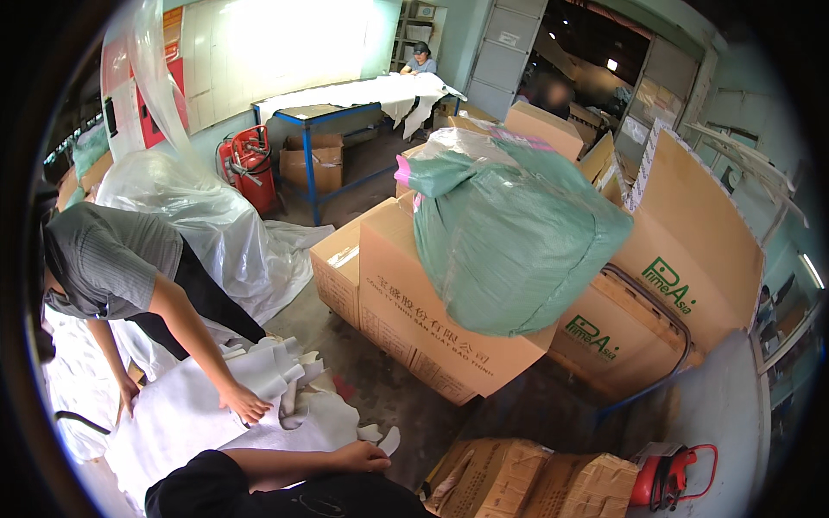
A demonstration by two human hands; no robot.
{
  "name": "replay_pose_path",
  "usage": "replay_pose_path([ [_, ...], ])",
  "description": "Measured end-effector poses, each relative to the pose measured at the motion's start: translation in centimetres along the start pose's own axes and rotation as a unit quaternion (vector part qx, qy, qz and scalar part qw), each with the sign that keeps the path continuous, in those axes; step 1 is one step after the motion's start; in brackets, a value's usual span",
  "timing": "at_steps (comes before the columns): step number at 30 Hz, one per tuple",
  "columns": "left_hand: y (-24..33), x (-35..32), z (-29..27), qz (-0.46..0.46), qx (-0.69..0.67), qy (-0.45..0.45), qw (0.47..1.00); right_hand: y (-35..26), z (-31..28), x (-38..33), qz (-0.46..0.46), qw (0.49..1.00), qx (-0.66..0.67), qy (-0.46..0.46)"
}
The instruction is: The person moves a stack of cardboard boxes from a hand truck to the floor, then loads white foam sheets onto the hand truck and transports them across the warehouse. The person also moves a large plastic-wrapped pallet and returns to the box area.
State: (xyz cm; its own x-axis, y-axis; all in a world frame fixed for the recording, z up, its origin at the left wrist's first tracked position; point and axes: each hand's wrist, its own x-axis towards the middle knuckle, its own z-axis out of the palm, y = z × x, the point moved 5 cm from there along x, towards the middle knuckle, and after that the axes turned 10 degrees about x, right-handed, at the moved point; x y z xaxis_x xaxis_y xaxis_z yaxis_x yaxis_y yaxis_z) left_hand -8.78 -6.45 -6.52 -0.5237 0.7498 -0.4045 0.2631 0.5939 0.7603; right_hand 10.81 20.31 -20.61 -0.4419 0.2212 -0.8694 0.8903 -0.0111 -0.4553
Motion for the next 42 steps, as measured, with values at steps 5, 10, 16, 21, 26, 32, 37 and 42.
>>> replay_pose_path([
  [5,0.7,0.5,0.5,0.029,0.016,-0.028,0.999,0.6,-0.2,0.2,0.003,1.0,0.005,-0.005],
  [10,1.5,0.6,0.7,0.025,0.059,-0.031,0.997,1.7,-0.9,0.3,0.007,1.0,0.017,-0.007],
  [16,1.5,0.4,1.8,0.04,0.07,-0.029,0.996,3.1,-1.6,0.4,0.009,1.0,0.024,-0.008],
  [21,0.6,0.2,3.0,0.011,0.045,-0.013,0.999,5.6,-1.6,0.1,0.034,0.999,0.031,-0.012],
  [26,1.2,0.1,4.6,-0.003,0.008,-0.024,1.0,13.2,-0.9,-0.2,0.069,0.995,0.062,-0.02],
  [32,3.1,-0.3,4.7,-0.021,-0.114,-0.034,0.993,19.6,1.8,-2.4,0.171,0.976,0.129,-0.033],
  [37,4.0,0.7,5.1,-0.001,-0.052,-0.103,0.993,17.2,2.0,-7.6,0.175,0.972,0.155,0.016],
  [42,4.0,2.7,5.7,0.058,0.0,-0.121,0.991,16.2,1.8,-10.7,0.229,0.958,0.172,-0.01],
])
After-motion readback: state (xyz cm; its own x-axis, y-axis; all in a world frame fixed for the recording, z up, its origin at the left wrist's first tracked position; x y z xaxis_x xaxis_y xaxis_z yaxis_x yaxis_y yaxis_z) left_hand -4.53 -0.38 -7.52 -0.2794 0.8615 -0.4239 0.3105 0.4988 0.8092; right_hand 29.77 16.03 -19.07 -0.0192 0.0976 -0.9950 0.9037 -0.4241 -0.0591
